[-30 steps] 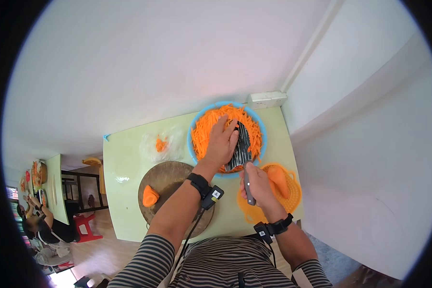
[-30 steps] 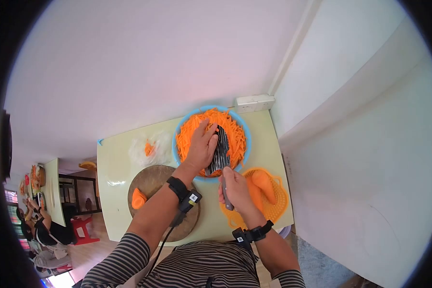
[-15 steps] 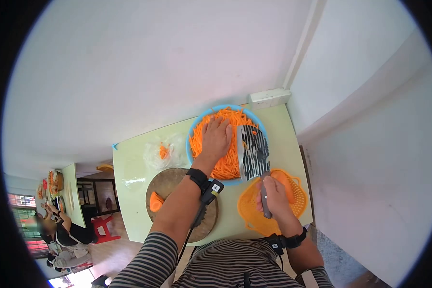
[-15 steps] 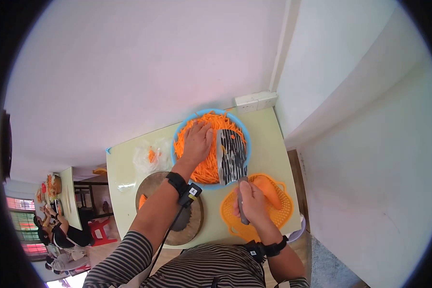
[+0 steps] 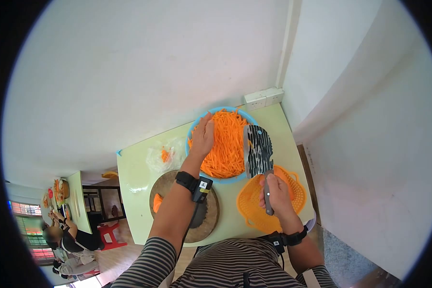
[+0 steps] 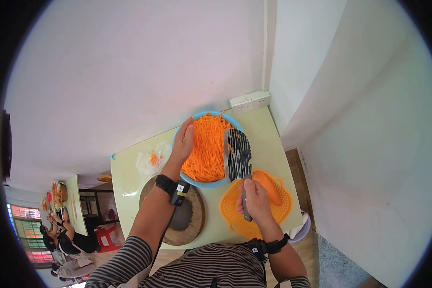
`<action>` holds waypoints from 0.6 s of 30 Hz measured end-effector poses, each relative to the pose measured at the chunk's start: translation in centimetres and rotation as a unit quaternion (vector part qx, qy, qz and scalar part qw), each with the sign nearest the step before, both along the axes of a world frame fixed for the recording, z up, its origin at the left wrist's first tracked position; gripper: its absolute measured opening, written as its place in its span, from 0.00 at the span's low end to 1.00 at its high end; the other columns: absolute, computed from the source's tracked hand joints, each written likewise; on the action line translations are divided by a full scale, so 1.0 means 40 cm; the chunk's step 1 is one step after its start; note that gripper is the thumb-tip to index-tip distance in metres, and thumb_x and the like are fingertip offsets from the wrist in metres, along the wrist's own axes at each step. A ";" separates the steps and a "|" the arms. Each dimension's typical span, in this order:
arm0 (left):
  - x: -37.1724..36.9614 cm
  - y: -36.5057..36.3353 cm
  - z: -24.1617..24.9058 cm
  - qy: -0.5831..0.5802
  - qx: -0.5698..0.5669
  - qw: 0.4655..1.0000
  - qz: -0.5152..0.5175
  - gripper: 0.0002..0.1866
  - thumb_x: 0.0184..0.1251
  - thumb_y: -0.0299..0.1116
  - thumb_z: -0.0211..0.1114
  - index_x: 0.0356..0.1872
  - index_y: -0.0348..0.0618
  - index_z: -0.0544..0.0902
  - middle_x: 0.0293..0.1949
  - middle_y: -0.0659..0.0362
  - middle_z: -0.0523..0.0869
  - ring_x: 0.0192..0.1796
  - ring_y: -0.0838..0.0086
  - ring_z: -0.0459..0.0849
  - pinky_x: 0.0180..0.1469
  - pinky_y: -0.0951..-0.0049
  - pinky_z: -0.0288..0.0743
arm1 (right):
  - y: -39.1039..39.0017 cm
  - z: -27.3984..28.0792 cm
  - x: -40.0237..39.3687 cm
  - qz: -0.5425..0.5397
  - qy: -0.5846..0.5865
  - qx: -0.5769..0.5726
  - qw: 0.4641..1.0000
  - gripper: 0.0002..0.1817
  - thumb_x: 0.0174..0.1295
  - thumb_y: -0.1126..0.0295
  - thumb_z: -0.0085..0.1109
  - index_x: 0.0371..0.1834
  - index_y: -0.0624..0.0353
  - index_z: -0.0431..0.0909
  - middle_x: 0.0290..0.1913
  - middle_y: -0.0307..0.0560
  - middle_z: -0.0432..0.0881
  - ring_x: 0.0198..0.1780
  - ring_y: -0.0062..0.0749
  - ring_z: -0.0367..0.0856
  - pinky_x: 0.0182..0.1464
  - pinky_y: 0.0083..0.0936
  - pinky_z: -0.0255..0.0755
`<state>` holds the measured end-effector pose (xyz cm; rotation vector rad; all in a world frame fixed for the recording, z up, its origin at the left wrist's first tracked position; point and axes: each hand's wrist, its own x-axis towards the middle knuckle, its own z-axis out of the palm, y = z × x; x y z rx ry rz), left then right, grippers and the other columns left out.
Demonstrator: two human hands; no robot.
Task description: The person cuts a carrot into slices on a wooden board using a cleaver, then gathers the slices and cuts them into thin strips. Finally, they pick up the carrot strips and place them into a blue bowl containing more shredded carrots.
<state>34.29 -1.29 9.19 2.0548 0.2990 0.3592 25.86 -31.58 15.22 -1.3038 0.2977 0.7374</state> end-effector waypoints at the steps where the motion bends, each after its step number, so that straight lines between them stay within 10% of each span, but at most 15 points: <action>1: -0.006 0.002 0.001 0.000 0.001 1.000 0.000 0.25 0.84 0.43 0.50 0.72 0.39 0.73 0.69 0.46 0.78 0.73 0.58 0.74 0.75 0.64 0.64 | -0.001 0.004 0.000 0.006 -0.004 0.004 1.000 0.23 0.80 0.49 0.44 0.45 0.62 0.74 0.22 0.43 0.78 0.17 0.25 0.76 0.20 0.23 0.71; 10: -0.031 -0.031 0.114 0.025 -0.085 0.986 0.139 0.20 0.84 0.41 0.52 0.60 0.32 0.79 0.49 0.51 0.90 0.45 0.70 0.87 0.47 0.71 0.79 | 0.046 0.017 0.002 0.036 -0.029 0.017 0.999 0.21 0.80 0.51 0.44 0.44 0.61 0.73 0.22 0.42 0.76 0.17 0.25 0.74 0.20 0.23 0.70; 16: -0.074 -0.051 0.091 -0.059 0.014 0.998 0.029 0.26 0.84 0.47 0.45 0.68 0.39 0.76 0.61 0.47 0.83 0.65 0.58 0.78 0.65 0.60 0.70 | 0.068 0.013 -0.003 0.040 -0.034 0.032 0.998 0.22 0.80 0.51 0.44 0.44 0.61 0.73 0.23 0.42 0.77 0.17 0.25 0.75 0.20 0.23 0.71; 18: -0.105 -0.079 0.089 -0.084 0.275 0.955 -0.067 0.26 0.82 0.47 0.48 0.71 0.44 0.76 0.71 0.52 0.76 0.78 0.50 0.64 0.74 0.50 0.55 | 0.068 0.016 -0.005 0.041 -0.036 0.040 0.998 0.22 0.80 0.51 0.44 0.44 0.61 0.73 0.23 0.42 0.77 0.17 0.25 0.75 0.20 0.23 0.71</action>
